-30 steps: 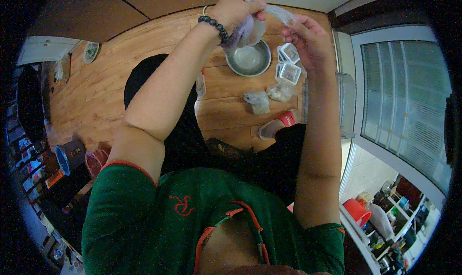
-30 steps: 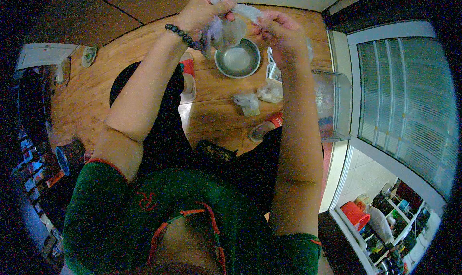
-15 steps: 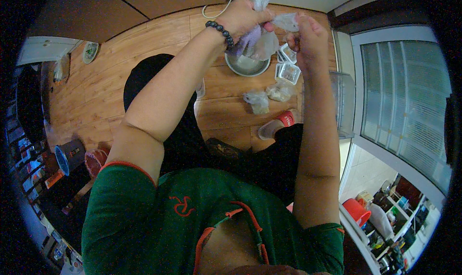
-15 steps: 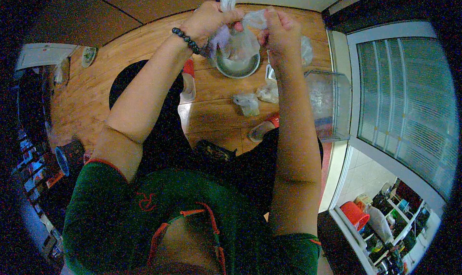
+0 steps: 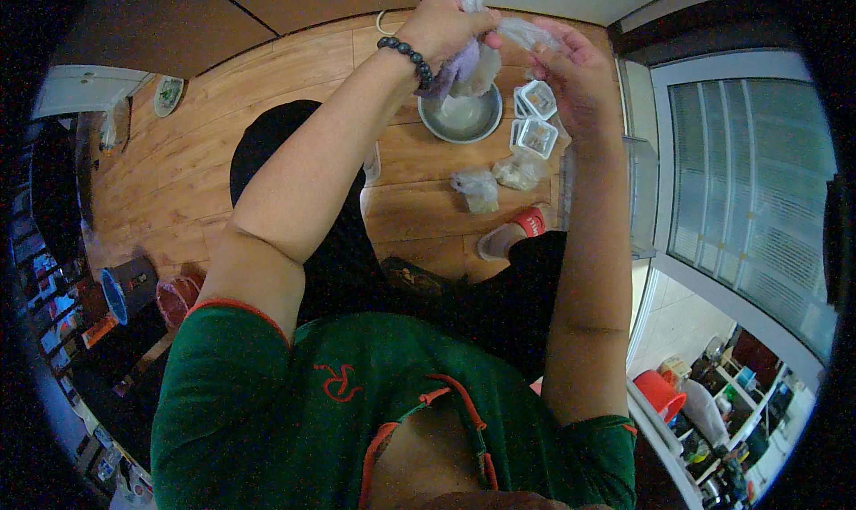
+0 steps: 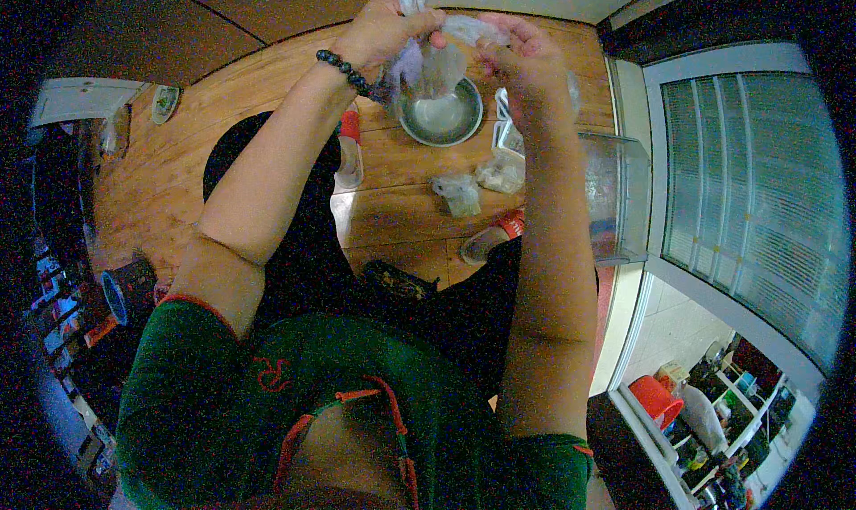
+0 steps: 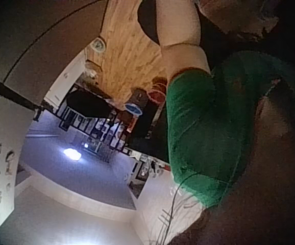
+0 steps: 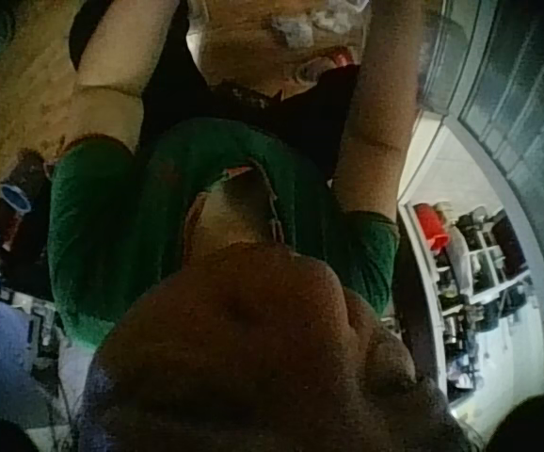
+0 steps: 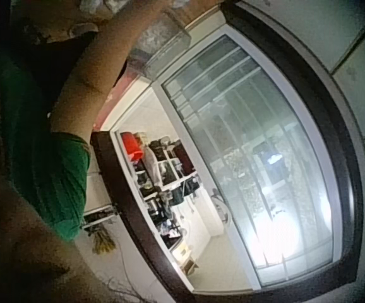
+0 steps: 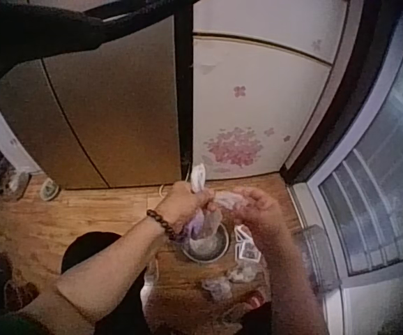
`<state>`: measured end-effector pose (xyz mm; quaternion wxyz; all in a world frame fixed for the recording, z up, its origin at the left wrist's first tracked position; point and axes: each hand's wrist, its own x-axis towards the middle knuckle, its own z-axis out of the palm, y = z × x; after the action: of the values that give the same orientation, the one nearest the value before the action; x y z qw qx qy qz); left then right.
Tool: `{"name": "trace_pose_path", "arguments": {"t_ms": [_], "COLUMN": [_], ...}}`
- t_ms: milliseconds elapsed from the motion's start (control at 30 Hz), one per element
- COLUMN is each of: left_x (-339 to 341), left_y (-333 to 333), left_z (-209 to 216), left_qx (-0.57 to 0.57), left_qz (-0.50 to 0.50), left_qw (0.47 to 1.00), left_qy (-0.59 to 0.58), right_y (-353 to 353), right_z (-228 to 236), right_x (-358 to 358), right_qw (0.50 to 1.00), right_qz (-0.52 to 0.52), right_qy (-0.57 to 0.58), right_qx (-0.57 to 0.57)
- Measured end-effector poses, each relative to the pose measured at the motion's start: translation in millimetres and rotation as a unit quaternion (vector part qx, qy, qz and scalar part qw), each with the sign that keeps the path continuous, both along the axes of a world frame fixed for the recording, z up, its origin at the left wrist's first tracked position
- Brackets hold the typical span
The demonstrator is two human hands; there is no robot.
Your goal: The person sits on the floor and packs white food items from a clear plastic container into small plastic bags. They handle the items by hand, placing them into bags and arranging them on the floor.
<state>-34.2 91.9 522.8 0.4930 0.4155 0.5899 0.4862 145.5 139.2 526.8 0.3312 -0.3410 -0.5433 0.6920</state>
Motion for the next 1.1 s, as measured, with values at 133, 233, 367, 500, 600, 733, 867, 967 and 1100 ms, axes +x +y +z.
{"name": "trace_pose_path", "arguments": {"t_ms": [133, 233, 367, 500, 600, 733, 867, 967, 1100], "left_x": [1, 3, 4, 4, 1, -3, -8, -9, -9], "left_y": [-4, -3, -3, -3, -4, 0, -3, -4, -3], "left_z": [4, 2, -2, -3, 5, 1, 8, 11, 6], "left_qx": [-0.023, -0.010, -0.006, -0.014, -0.037, -0.035, -0.050, -0.049, -0.025], "left_qz": [-0.018, -0.025, -0.028, -0.033, -0.053, -0.025, 0.000, 0.002, 0.009], "left_qw": [0.999, 0.999, 0.999, 0.999, 0.998, 0.999, 0.999, 0.999, 1.000], "left_qy": [-0.018, -0.036, -0.030, -0.040, -0.011, 0.014, 0.009, 0.010, -0.016], "right_y": [-3, -3, -11, -9, -3, 5, 8, 8, 6], "right_z": [0, 0, 3, 3, 5, 0, 5, 5, 6], "right_x": [-7, -12, -20, -15, -5, 3, 6, 4, 1], "right_qw": [0.994, 0.986, 0.990, 0.991, 0.990, 0.996, 0.999, 0.998, 0.997], "right_qz": [-0.084, -0.104, -0.076, -0.083, -0.099, -0.085, -0.040, -0.069, -0.059], "right_qy": [-0.066, -0.115, -0.055, -0.078, -0.087, -0.035, 0.000, 0.004, 0.045], "right_qx": [0.023, 0.056, 0.102, 0.067, 0.042, 0.000, -0.019, -0.003, -0.021]}}
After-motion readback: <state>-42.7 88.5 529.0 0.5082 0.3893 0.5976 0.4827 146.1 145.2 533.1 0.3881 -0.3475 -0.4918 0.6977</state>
